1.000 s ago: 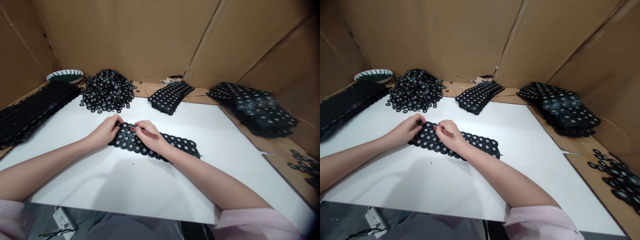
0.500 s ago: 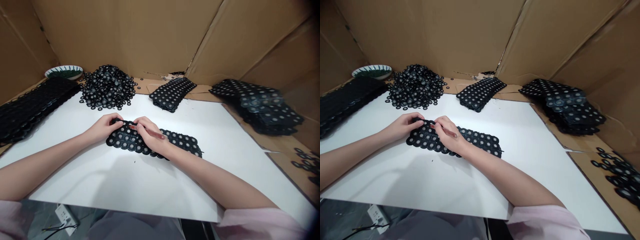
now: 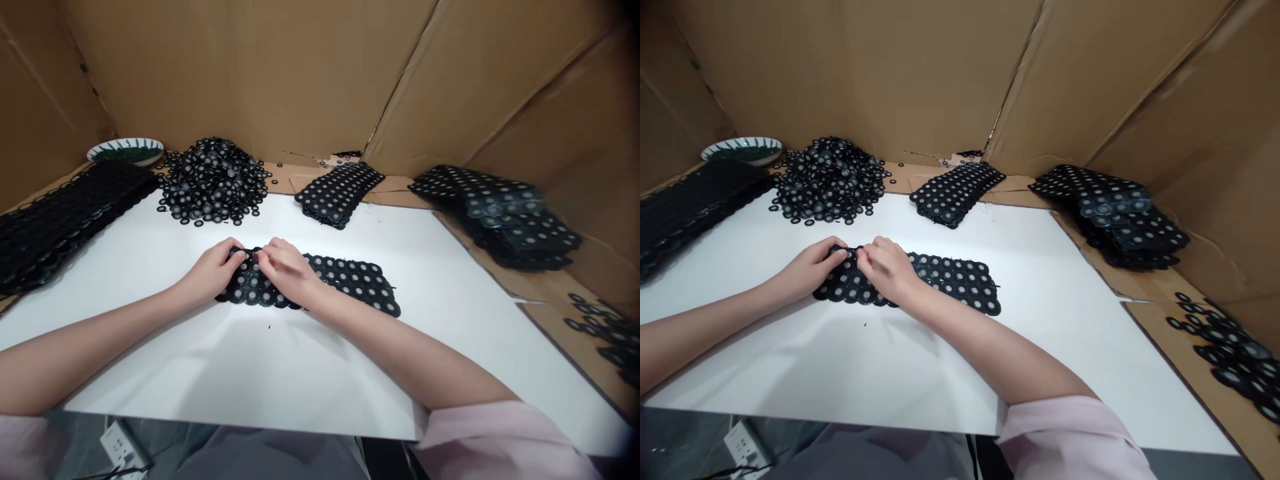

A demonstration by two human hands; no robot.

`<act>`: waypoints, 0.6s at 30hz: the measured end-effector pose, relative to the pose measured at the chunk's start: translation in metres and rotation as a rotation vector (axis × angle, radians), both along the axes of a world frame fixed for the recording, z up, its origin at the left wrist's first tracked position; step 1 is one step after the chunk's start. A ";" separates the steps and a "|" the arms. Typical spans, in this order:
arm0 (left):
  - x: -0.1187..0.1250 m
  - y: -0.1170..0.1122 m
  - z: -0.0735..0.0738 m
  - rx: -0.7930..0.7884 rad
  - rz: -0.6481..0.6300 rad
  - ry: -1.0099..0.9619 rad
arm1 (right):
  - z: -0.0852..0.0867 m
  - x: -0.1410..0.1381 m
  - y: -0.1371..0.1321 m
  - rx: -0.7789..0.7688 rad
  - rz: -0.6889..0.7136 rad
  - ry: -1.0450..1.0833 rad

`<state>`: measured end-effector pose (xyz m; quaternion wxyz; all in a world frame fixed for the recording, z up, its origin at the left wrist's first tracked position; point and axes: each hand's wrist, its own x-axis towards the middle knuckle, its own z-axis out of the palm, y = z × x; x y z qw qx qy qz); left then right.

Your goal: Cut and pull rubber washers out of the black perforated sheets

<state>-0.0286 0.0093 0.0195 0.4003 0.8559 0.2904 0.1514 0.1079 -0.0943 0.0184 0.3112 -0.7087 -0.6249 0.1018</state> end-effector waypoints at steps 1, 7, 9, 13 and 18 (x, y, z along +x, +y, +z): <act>0.000 0.002 0.000 -0.032 -0.015 -0.007 | 0.001 0.004 -0.002 -0.016 0.025 0.130; 0.000 0.009 0.001 -0.200 -0.073 -0.085 | 0.002 0.011 -0.015 0.039 0.049 0.401; -0.002 0.013 0.003 -0.348 -0.098 -0.110 | 0.001 0.007 -0.015 0.065 0.034 0.355; -0.005 0.020 0.009 -0.580 -0.194 -0.041 | 0.000 0.002 -0.015 0.168 0.056 0.223; -0.007 0.013 0.011 -0.501 -0.139 0.037 | 0.000 0.003 -0.018 0.191 0.099 0.034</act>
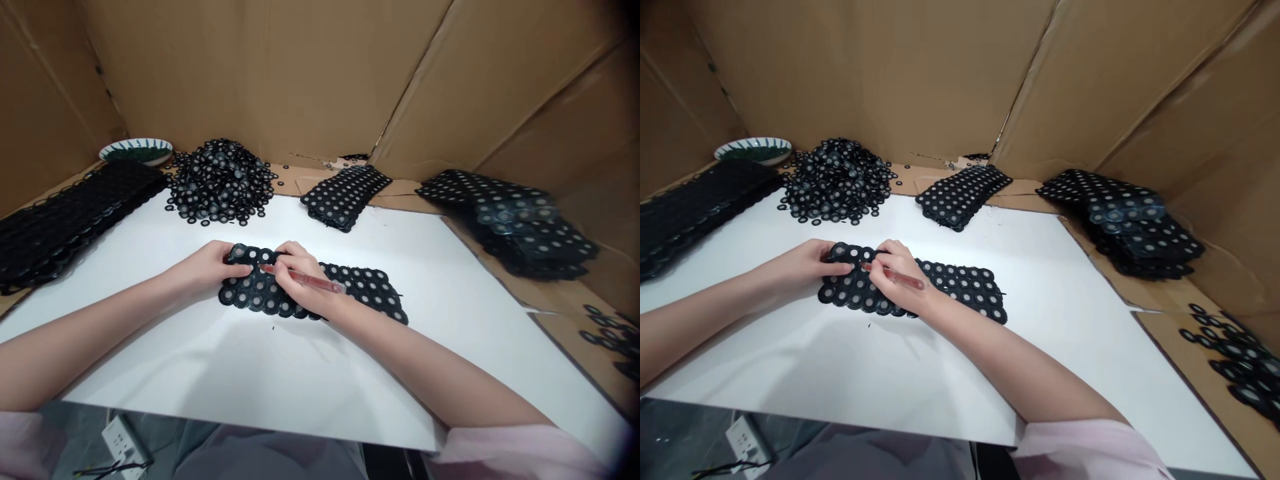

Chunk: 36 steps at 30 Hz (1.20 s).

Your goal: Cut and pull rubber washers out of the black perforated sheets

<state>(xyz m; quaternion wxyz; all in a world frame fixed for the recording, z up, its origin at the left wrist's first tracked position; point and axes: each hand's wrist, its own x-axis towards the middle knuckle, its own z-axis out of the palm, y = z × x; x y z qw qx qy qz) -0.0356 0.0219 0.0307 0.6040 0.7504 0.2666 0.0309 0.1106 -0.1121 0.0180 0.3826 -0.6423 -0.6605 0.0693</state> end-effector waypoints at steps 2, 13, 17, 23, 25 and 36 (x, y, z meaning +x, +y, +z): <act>0.000 -0.006 0.000 0.057 0.029 -0.006 | -0.002 0.000 -0.002 0.005 0.030 -0.158; -0.004 -0.004 0.001 0.167 0.083 -0.018 | 0.006 -0.006 0.009 -0.111 0.005 -0.326; -0.005 -0.005 0.002 0.020 0.060 0.000 | 0.014 0.000 -0.001 -0.223 0.090 -0.053; -0.001 -0.016 -0.001 -0.118 0.178 -0.033 | 0.005 -0.006 0.004 -0.210 -0.007 -0.117; -0.001 -0.023 0.001 -0.048 0.243 -0.039 | 0.000 -0.010 0.008 -0.171 -0.046 -0.202; -0.002 -0.011 0.001 0.005 0.140 -0.057 | 0.014 0.026 0.004 -0.281 0.063 0.449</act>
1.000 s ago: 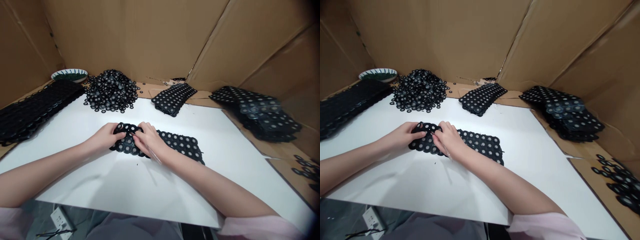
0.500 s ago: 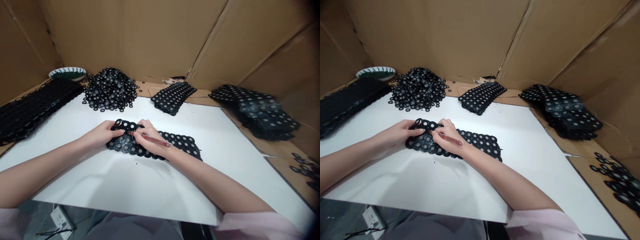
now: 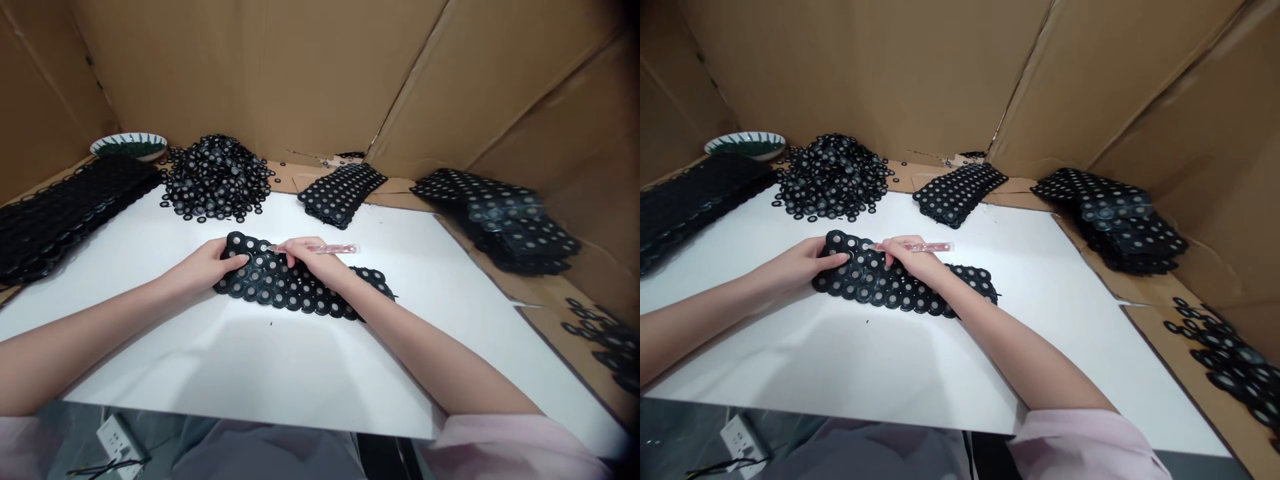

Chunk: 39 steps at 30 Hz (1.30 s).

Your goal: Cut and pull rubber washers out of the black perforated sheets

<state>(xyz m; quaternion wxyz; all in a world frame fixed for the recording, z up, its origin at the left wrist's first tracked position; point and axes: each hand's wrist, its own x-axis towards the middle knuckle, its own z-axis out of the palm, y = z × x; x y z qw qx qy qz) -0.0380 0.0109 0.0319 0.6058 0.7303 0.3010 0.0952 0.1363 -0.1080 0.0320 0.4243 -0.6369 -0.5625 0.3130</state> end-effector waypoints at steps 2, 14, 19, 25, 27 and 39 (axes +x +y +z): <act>0.001 0.000 -0.001 -0.004 -0.005 -0.019 | 0.001 0.001 -0.002 0.001 0.018 -0.017; -0.005 0.012 0.001 -0.002 -0.205 0.015 | -0.003 -0.020 -0.007 0.216 -0.154 -0.203; -0.005 0.014 -0.002 0.122 -0.200 0.034 | -0.016 -0.037 -0.005 0.115 -0.057 -0.074; -0.004 0.007 -0.004 0.182 -0.122 0.033 | -0.022 -0.041 -0.003 0.050 -0.032 -0.195; -0.003 0.001 -0.005 0.223 -0.033 0.085 | -0.021 -0.041 -0.002 0.057 0.005 -0.224; -0.008 -0.001 0.000 0.225 0.003 0.144 | -0.019 -0.047 -0.003 0.101 -0.051 -0.137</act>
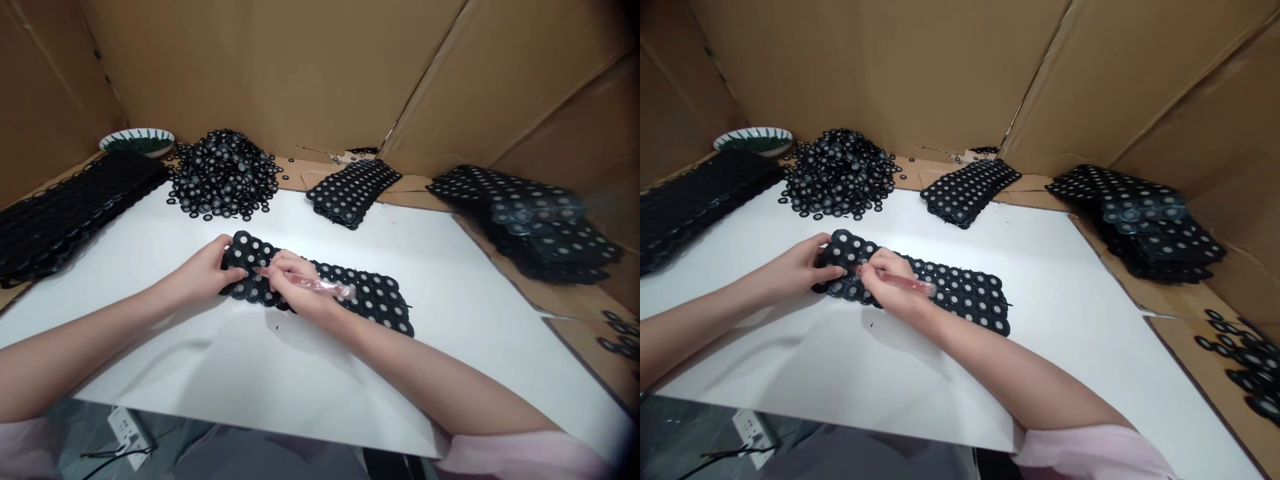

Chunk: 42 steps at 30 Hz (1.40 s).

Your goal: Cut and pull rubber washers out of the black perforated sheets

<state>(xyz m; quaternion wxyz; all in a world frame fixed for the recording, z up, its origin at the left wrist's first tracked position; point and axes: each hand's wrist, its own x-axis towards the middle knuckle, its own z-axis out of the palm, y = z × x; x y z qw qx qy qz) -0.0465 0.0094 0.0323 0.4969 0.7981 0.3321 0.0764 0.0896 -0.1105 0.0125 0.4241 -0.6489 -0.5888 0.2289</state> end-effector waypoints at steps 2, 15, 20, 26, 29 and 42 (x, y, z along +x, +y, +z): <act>0.000 0.007 0.001 -0.048 -0.038 0.004 | 0.004 0.000 -0.003 -0.035 0.025 0.068; -0.003 0.010 0.008 0.053 -0.145 0.106 | 0.003 -0.006 -0.001 -0.142 0.118 -0.038; -0.007 -0.003 0.005 0.066 -0.106 0.087 | -0.005 -0.010 -0.008 -0.039 0.155 -0.207; -0.010 -0.002 0.003 0.081 -0.088 0.051 | 0.000 -0.012 -0.013 -0.047 0.114 -0.292; -0.005 0.005 0.004 -0.058 -0.084 0.047 | 0.002 -0.009 -0.009 -0.126 0.102 -0.171; -0.005 0.008 0.000 -0.056 -0.145 0.052 | -0.001 -0.008 -0.007 -0.097 0.038 -0.054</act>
